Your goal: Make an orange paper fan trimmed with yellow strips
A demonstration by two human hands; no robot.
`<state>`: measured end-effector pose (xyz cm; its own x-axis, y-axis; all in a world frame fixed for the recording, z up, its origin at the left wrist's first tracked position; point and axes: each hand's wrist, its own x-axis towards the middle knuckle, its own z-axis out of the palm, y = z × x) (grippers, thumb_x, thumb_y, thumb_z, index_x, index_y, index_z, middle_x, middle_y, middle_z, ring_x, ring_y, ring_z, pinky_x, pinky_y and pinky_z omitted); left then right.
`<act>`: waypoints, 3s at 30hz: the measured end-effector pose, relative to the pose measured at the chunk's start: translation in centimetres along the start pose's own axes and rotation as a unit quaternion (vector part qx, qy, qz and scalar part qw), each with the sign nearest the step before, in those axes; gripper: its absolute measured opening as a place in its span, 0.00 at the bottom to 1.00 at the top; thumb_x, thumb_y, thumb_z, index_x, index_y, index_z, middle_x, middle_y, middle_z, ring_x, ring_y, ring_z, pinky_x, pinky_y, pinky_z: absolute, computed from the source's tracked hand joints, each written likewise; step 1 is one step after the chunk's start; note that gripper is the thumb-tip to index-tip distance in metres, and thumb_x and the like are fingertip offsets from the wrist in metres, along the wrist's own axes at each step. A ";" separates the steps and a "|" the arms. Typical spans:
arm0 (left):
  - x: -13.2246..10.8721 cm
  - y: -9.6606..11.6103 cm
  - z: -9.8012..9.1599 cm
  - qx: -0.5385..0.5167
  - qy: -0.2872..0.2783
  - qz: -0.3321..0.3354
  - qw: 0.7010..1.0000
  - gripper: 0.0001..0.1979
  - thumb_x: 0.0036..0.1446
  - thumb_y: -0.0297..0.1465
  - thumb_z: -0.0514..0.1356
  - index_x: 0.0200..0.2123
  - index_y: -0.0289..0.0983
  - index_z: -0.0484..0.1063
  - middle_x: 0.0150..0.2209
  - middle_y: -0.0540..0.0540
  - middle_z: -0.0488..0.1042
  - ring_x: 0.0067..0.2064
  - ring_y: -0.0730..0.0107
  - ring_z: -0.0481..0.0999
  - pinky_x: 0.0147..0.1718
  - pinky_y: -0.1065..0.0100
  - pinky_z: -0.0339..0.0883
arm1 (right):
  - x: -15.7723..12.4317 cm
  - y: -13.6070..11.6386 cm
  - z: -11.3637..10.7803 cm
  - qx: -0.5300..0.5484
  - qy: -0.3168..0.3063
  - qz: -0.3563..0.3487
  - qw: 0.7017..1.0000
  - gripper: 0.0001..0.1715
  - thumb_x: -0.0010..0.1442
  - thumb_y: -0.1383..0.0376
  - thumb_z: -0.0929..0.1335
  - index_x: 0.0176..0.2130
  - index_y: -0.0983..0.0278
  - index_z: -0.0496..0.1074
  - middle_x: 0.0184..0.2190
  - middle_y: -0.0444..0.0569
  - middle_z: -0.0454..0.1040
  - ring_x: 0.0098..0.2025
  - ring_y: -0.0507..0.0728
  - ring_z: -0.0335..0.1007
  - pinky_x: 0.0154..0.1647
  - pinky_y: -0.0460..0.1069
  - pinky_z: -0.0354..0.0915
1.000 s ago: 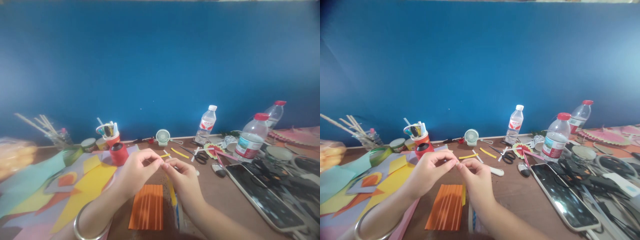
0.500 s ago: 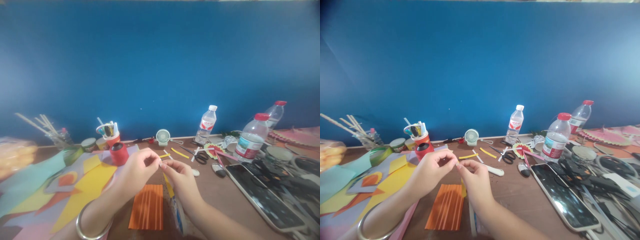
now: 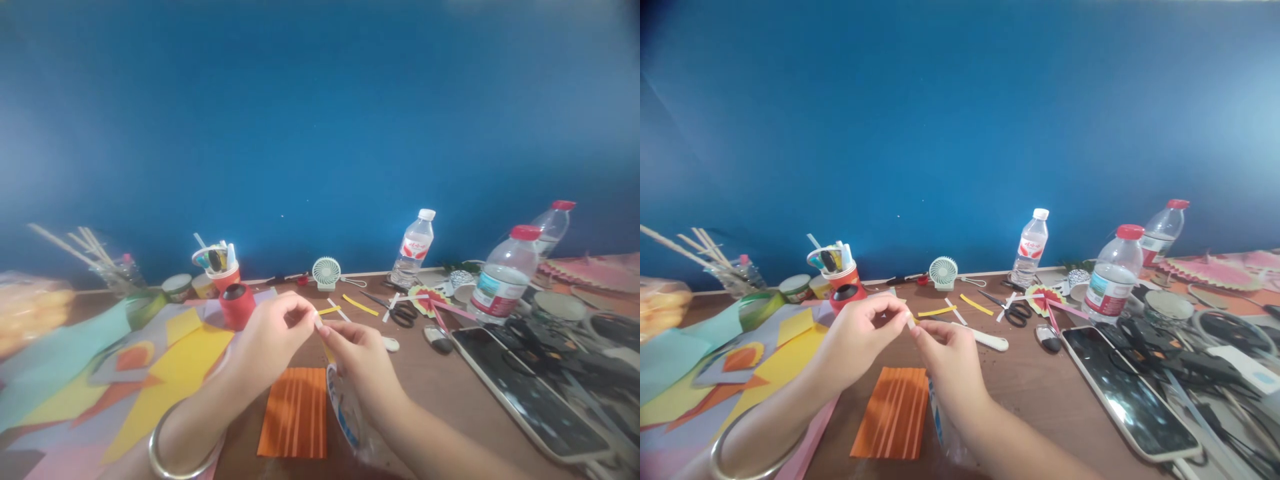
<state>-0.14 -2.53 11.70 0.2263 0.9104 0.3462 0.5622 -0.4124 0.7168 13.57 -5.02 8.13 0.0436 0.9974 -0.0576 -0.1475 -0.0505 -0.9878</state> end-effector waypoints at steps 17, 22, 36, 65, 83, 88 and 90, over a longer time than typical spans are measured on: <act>0.2 0.1 -0.2 -0.007 -0.011 -0.026 1.000 0.09 0.52 0.35 0.53 0.25 0.38 0.69 0.27 0.50 0.73 0.29 0.69 0.70 0.28 0.68 0.62 | 0.7 0.8 -0.5 -0.038 -0.010 -0.116 0.992 0.11 0.50 0.60 0.67 0.23 0.65 0.74 0.26 0.46 0.73 0.28 0.53 0.65 0.27 0.47 0.58; 0.2 0.1 -0.2 -0.019 -0.011 -0.037 0.999 0.09 0.51 0.35 0.53 0.24 0.38 0.69 0.27 0.50 0.73 0.28 0.70 0.70 0.27 0.68 0.61 | 0.6 0.5 -0.5 -0.055 -0.003 -0.112 0.992 0.11 0.51 0.62 0.67 0.22 0.65 0.73 0.25 0.45 0.73 0.27 0.52 0.64 0.28 0.47 0.58; 0.2 0.1 0.2 -0.043 0.004 -0.052 0.998 0.10 0.51 0.34 0.53 0.24 0.38 0.71 0.24 0.50 0.72 0.26 0.70 0.69 0.26 0.69 0.61 | 0.9 0.9 -0.6 -0.082 0.000 -0.130 0.988 0.10 0.51 0.63 0.67 0.21 0.65 0.71 0.25 0.45 0.73 0.29 0.53 0.64 0.30 0.47 0.58; 0.7 0.0 -0.4 -0.044 -0.078 -0.038 0.995 0.12 0.55 0.37 0.54 0.25 0.39 0.71 0.26 0.52 0.73 0.31 0.69 0.70 0.32 0.67 0.59 | 1.0 1.1 -0.7 -0.051 -0.004 -0.118 0.992 0.12 0.51 0.59 0.68 0.24 0.65 0.73 0.27 0.47 0.74 0.30 0.53 0.64 0.31 0.48 0.58; 0.6 0.0 -0.5 -0.020 -0.082 -0.031 0.996 0.13 0.57 0.38 0.51 0.27 0.38 0.70 0.28 0.50 0.73 0.32 0.67 0.71 0.33 0.66 0.60 | 1.0 1.1 -0.7 -0.048 -0.019 -0.085 0.995 0.14 0.51 0.59 0.67 0.24 0.67 0.73 0.24 0.47 0.72 0.24 0.51 0.58 0.24 0.45 0.55; 0.5 0.1 -0.5 -0.038 -0.080 -0.028 0.996 0.13 0.57 0.38 0.52 0.26 0.38 0.70 0.27 0.50 0.73 0.33 0.68 0.71 0.33 0.66 0.61 | 0.9 0.7 -0.7 -0.036 -0.023 -0.073 0.996 0.14 0.50 0.59 0.68 0.22 0.68 0.72 0.16 0.42 0.65 0.21 0.49 0.54 0.22 0.45 0.51; 0.4 0.2 -0.3 -0.049 -0.070 -0.030 0.996 0.13 0.56 0.38 0.52 0.26 0.38 0.70 0.27 0.50 0.73 0.32 0.68 0.70 0.33 0.66 0.61 | 0.9 0.5 -0.7 -0.030 -0.019 -0.074 0.997 0.15 0.49 0.58 0.68 0.22 0.68 0.72 0.17 0.42 0.66 0.21 0.49 0.54 0.23 0.45 0.52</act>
<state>-0.22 -2.22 12.17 0.3068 0.9263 0.2185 0.5000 -0.3522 0.7911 14.26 -4.22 7.51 0.0221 0.9953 0.0943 -0.0821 0.0958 -0.9920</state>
